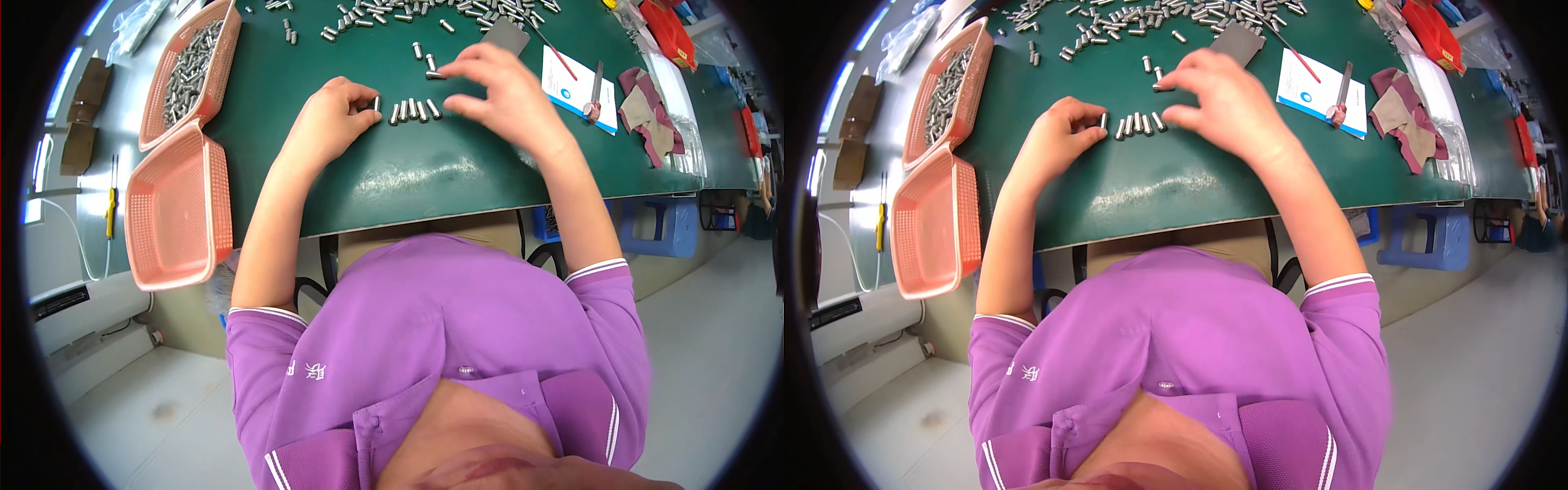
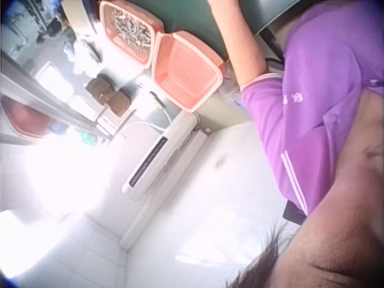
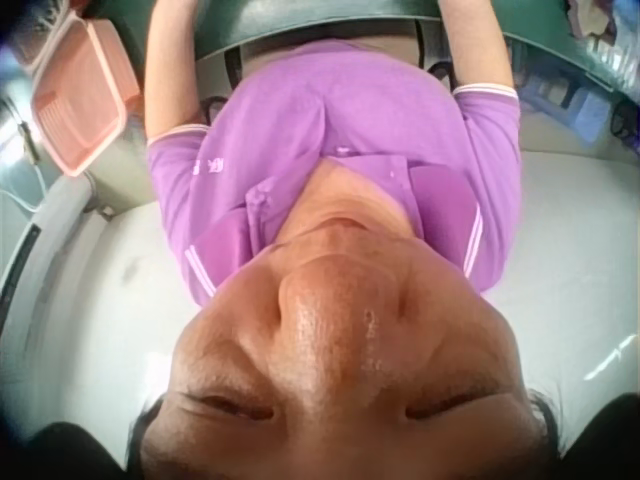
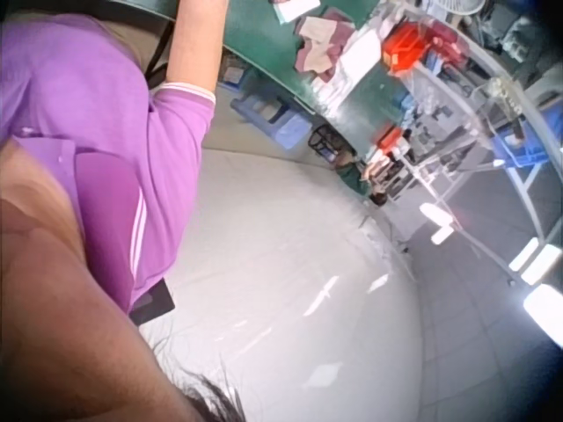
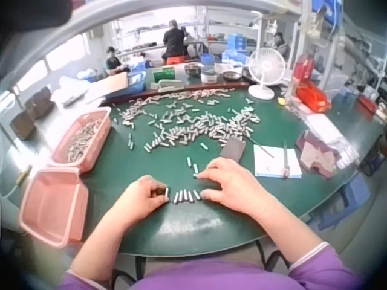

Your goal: The person sorts and groups small metal pins by hand, inspecting them at a workbench.

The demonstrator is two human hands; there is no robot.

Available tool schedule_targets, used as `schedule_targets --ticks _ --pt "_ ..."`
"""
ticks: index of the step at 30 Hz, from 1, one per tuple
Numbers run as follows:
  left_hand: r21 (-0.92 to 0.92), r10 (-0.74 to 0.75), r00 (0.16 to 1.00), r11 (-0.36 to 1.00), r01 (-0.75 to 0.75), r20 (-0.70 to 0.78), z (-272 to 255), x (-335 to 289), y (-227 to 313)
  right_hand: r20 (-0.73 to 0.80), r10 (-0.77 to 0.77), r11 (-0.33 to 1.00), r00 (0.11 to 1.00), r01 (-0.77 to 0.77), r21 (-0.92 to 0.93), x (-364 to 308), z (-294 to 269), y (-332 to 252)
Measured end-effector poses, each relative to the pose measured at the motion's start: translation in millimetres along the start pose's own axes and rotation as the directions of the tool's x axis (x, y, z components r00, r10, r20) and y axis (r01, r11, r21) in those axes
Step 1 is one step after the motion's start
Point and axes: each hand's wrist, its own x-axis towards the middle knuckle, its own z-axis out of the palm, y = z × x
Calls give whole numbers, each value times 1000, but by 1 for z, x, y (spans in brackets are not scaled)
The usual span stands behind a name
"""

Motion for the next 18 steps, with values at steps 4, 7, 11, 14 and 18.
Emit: schedule_targets --ticks 4,7,11,14,18 --pt "25 39 999 999 -39 -3 7 -9 4 147 110 991 983 -120 65 -7 26 -32" --pt "-44 175 982 983 -179 -76 19 -7 4 148 79 994 986 -89 62 1 35 -28" --pt "-26 195 980 980 -196 -41 26 -14 11 216 73 990 974 -97 101 -7 37 -32" --pt "-102 173 985 979 -174 -19 27 -29 16 248 102 975 963 -146 168 -23 27 -42" --pt "-154 173 985 972 -175 -30 32 -42 23 189 85 976 978 -120 181 -38 23 -47"
